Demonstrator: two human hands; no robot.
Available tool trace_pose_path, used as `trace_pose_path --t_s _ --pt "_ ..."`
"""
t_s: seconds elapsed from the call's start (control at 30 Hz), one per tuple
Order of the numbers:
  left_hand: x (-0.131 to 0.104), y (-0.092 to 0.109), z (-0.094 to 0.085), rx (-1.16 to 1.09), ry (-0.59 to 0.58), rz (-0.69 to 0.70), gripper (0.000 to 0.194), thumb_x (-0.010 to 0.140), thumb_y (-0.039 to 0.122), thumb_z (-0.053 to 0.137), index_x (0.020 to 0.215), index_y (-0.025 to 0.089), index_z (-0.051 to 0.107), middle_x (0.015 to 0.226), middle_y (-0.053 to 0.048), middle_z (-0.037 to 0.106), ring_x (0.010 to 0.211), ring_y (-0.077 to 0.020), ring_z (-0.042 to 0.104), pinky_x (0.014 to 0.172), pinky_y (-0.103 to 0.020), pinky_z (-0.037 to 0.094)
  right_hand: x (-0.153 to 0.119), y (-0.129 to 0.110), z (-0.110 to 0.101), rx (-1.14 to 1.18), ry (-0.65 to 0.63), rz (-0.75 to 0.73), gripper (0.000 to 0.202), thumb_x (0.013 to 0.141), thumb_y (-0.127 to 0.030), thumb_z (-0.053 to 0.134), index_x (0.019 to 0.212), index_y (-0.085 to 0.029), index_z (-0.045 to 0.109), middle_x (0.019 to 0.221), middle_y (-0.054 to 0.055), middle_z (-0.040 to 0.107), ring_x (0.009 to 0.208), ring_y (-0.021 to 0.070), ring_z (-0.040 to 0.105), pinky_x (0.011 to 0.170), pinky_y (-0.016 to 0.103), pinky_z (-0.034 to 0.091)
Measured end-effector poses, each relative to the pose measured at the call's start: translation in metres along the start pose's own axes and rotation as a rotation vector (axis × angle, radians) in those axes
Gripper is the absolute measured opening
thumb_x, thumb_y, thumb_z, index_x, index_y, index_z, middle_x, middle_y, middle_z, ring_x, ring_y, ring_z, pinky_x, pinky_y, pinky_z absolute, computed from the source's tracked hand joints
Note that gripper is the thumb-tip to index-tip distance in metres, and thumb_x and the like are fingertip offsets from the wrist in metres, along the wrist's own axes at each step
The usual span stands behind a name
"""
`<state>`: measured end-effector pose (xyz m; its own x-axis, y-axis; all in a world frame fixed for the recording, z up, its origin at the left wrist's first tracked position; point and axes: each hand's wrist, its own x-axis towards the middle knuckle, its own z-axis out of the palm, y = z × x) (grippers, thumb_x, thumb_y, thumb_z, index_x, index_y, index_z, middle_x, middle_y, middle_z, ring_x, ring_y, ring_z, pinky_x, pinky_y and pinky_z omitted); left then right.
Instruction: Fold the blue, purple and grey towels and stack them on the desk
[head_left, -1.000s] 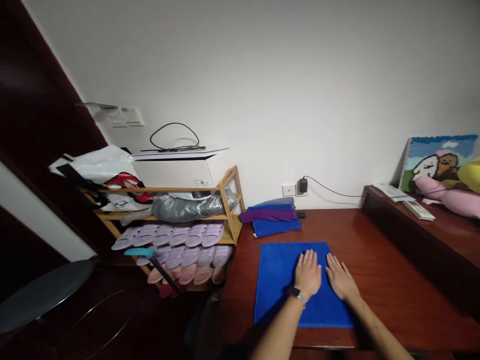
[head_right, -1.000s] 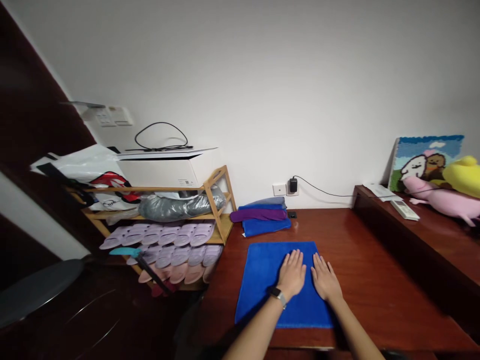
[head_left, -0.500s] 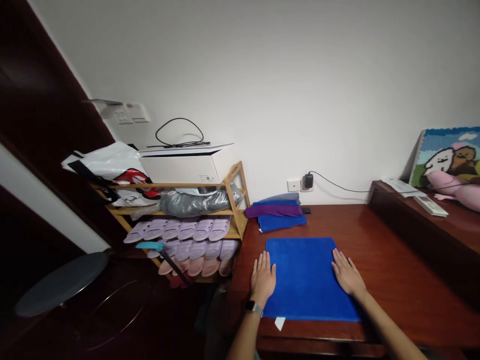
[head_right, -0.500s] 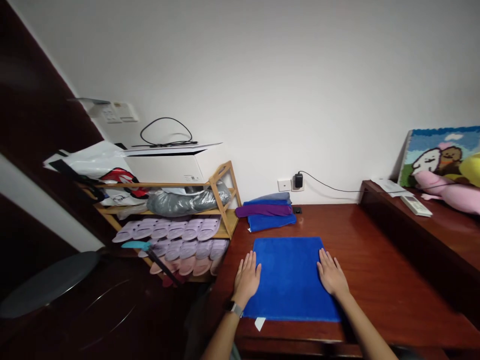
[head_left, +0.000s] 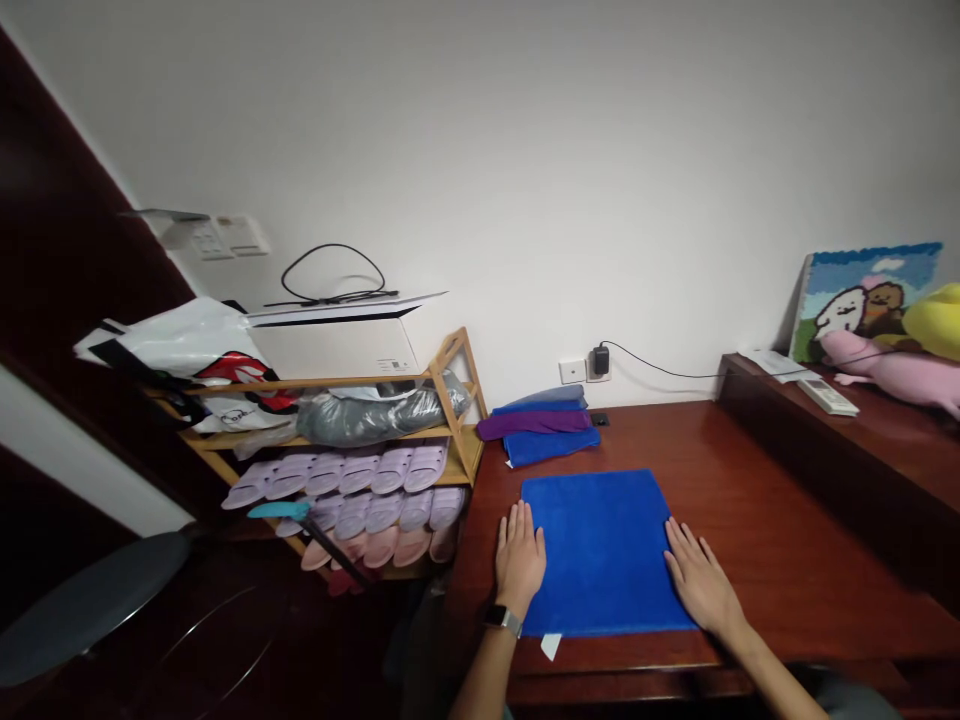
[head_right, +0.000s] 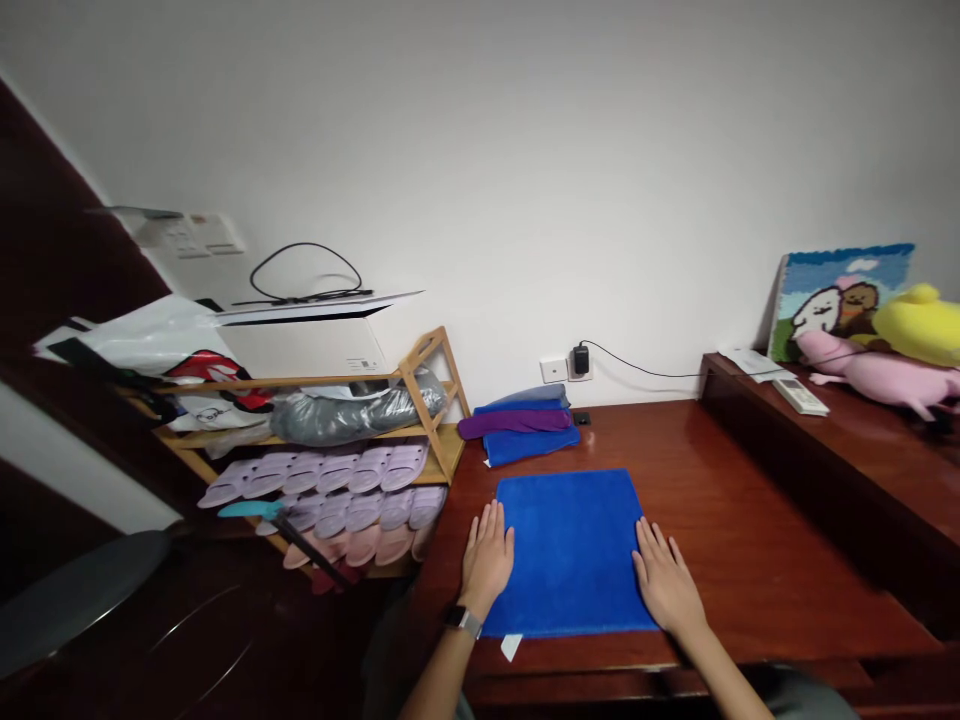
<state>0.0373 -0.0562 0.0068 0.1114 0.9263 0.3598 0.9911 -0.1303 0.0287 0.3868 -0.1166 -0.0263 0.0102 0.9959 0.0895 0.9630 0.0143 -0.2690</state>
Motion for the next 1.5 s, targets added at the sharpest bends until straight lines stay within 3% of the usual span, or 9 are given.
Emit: trace_pose_path --t_s 0.13,0.27,0.33,0.43,0.67,0.8,1.23,1.33,1.5 --pt "-0.001 0.066 -0.010 -0.090 0.025 0.142 0.055 0.107 0.031 0.029 0.156 0.012 0.047 0.163 -0.012 0.043 0.154 -0.0252 0.034 0.128 -0.048 0.030 0.001 -0.003 -0.006 0.025 -0.016 -0.047 0.070 0.105 -0.049 0.016 0.164 -0.015 0.031 0.168 0.003 0.032 0.158 0.0205 0.023 0.131 0.046 0.017" --pt "-0.002 0.159 -0.011 -0.257 -0.085 0.309 0.060 0.109 0.045 0.027 0.157 0.013 0.045 0.163 -0.011 0.044 0.154 -0.0241 0.034 0.128 -0.047 0.029 0.001 -0.001 -0.011 0.023 -0.072 -0.045 0.070 0.105 -0.050 0.016 0.164 -0.014 0.031 0.169 0.004 0.030 0.159 0.0211 0.022 0.131 0.046 0.017" --pt "-0.004 0.185 -0.008 -0.313 -0.137 0.361 0.061 0.109 0.047 0.027 0.160 0.015 0.040 0.164 -0.010 0.043 0.154 -0.0249 0.035 0.127 -0.048 0.032 0.002 0.000 -0.012 0.024 -0.087 -0.053 0.071 0.105 -0.051 0.016 0.164 -0.014 0.031 0.169 0.005 0.030 0.159 0.0215 0.021 0.131 0.045 0.017" --pt "-0.009 0.175 -0.004 -0.317 -0.160 0.345 0.060 0.109 0.045 0.029 0.163 0.019 0.034 0.165 -0.009 0.041 0.154 -0.0263 0.034 0.126 -0.052 0.034 0.001 0.002 -0.009 0.034 -0.068 -0.057 0.070 0.105 -0.051 0.018 0.164 -0.015 0.031 0.169 0.006 0.031 0.158 0.0218 0.023 0.130 0.046 0.019" --pt "-0.048 0.027 -0.009 -0.108 -0.096 0.038 0.062 0.109 0.046 0.030 0.162 0.015 0.034 0.166 -0.012 0.037 0.154 -0.0273 0.034 0.125 -0.051 0.034 0.001 0.008 0.002 0.027 -0.010 -0.059 0.069 0.105 -0.050 0.019 0.164 -0.017 0.032 0.168 0.007 0.035 0.158 0.0219 0.025 0.130 0.047 0.018" --pt "-0.064 -0.001 -0.008 -0.074 -0.037 -0.003 0.062 0.109 0.044 0.031 0.162 0.013 0.034 0.166 -0.013 0.038 0.154 -0.0271 0.034 0.124 -0.049 0.036 0.001 0.006 -0.002 0.007 -0.048 -0.046 0.069 0.104 -0.050 0.019 0.164 -0.017 0.031 0.168 0.006 0.035 0.158 0.0222 0.026 0.130 0.048 0.019" --pt "-0.059 0.012 -0.018 -0.075 0.021 0.044 0.059 0.108 0.037 0.033 0.162 0.014 0.034 0.163 -0.014 0.043 0.152 -0.0280 0.038 0.124 -0.052 0.035 -0.040 -0.003 0.000 -0.004 0.030 -0.030 0.072 0.105 -0.055 0.018 0.163 -0.016 0.033 0.168 0.005 0.032 0.158 0.0237 0.024 0.130 0.048 0.021" --pt "-0.051 0.059 -0.029 -0.146 0.003 0.129 0.056 0.109 0.034 0.030 0.161 0.015 0.037 0.164 -0.012 0.042 0.154 -0.0257 0.035 0.126 -0.050 0.032 -0.039 -0.003 -0.001 0.009 0.030 -0.028 0.072 0.105 -0.055 0.019 0.163 -0.015 0.033 0.168 0.005 0.032 0.158 0.0239 0.024 0.130 0.048 0.021" --pt "-0.038 0.174 -0.031 -0.341 -0.141 0.393 0.059 0.110 0.043 0.026 0.161 0.017 0.039 0.165 -0.009 0.040 0.155 -0.0237 0.033 0.128 -0.046 0.031 -0.038 -0.001 -0.003 0.018 0.002 -0.050 0.071 0.105 -0.052 0.018 0.163 -0.015 0.033 0.168 0.006 0.032 0.158 0.0244 0.024 0.130 0.049 0.022"
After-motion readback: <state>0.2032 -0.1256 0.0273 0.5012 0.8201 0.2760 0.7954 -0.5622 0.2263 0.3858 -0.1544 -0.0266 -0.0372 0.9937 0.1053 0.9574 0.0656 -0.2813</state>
